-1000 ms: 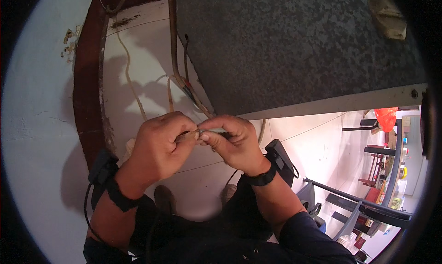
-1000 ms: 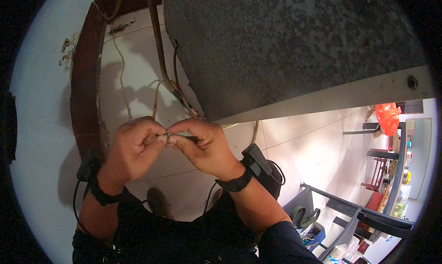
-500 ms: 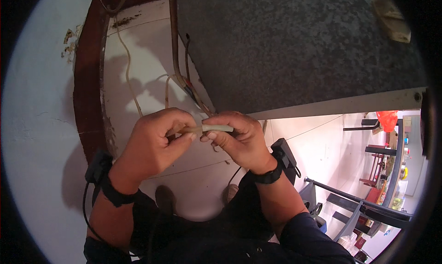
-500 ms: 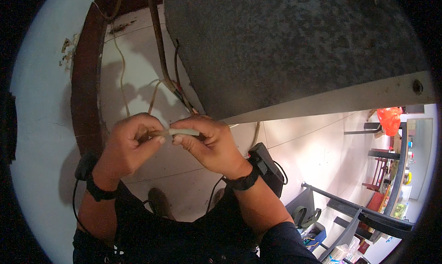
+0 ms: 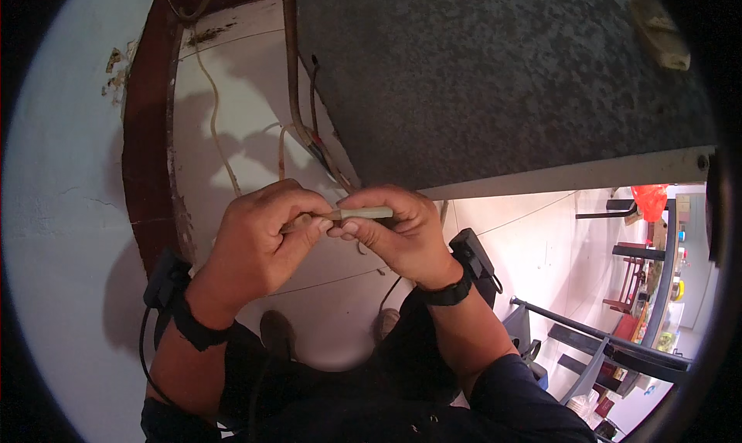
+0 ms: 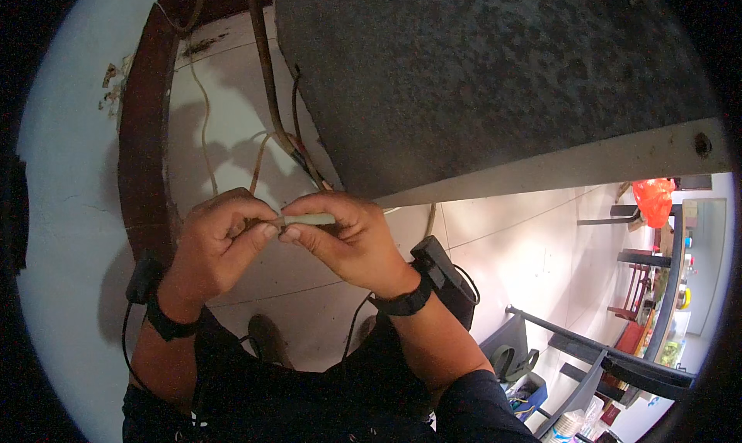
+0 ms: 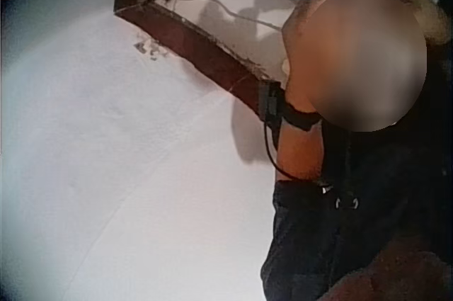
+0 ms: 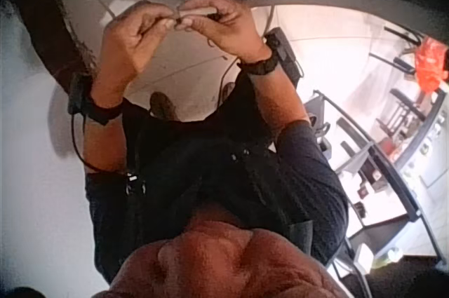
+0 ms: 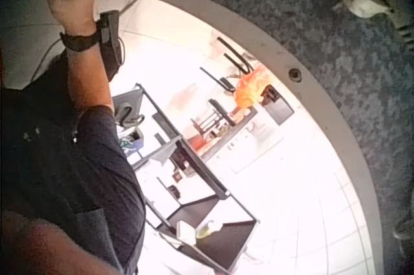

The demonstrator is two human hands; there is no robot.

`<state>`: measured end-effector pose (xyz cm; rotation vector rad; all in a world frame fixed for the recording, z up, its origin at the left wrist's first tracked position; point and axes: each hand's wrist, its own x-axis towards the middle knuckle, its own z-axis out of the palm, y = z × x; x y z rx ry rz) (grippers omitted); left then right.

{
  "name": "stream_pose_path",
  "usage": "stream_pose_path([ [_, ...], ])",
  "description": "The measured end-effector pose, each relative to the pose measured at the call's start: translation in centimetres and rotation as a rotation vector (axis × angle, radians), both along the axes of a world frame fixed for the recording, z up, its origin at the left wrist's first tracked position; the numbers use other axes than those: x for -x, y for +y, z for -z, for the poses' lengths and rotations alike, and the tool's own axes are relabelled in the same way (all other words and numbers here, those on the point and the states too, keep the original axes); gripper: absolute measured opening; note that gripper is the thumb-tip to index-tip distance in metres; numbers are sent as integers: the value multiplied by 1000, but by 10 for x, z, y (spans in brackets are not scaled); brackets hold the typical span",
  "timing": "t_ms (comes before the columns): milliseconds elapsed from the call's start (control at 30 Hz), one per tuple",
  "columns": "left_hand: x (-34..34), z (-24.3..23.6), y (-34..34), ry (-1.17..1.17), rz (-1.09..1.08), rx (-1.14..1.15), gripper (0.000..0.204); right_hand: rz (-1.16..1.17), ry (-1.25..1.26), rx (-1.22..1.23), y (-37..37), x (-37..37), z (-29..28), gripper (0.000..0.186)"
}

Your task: Repairing an electrical wire connection using red insulating tape.

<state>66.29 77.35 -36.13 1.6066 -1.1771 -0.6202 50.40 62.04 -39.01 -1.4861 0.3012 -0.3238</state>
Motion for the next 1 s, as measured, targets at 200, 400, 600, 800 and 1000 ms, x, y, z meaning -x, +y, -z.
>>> stream_pose_path([
  [200, 4, 1, 2, 92, 9, 9, 5, -18, -18, -39, 4, -1, 0, 20],
  [400, 6, -1, 3, 103, 14, -1, 3, -34, -25, -148, 7, 1, 3, 21],
  [600, 6, -6, 5, 102, 21, -25, 3, -54, -49, -89, 8, 0, 1, 19],
  [800, 11, -2, 6, 184, 19, -12, 2, -49, -50, -89, 9, 2, 2, 18],
  [1000, 13, -1, 5, 61, -14, 7, 5, -39, -45, 18, 8, 0, 2, 19],
])
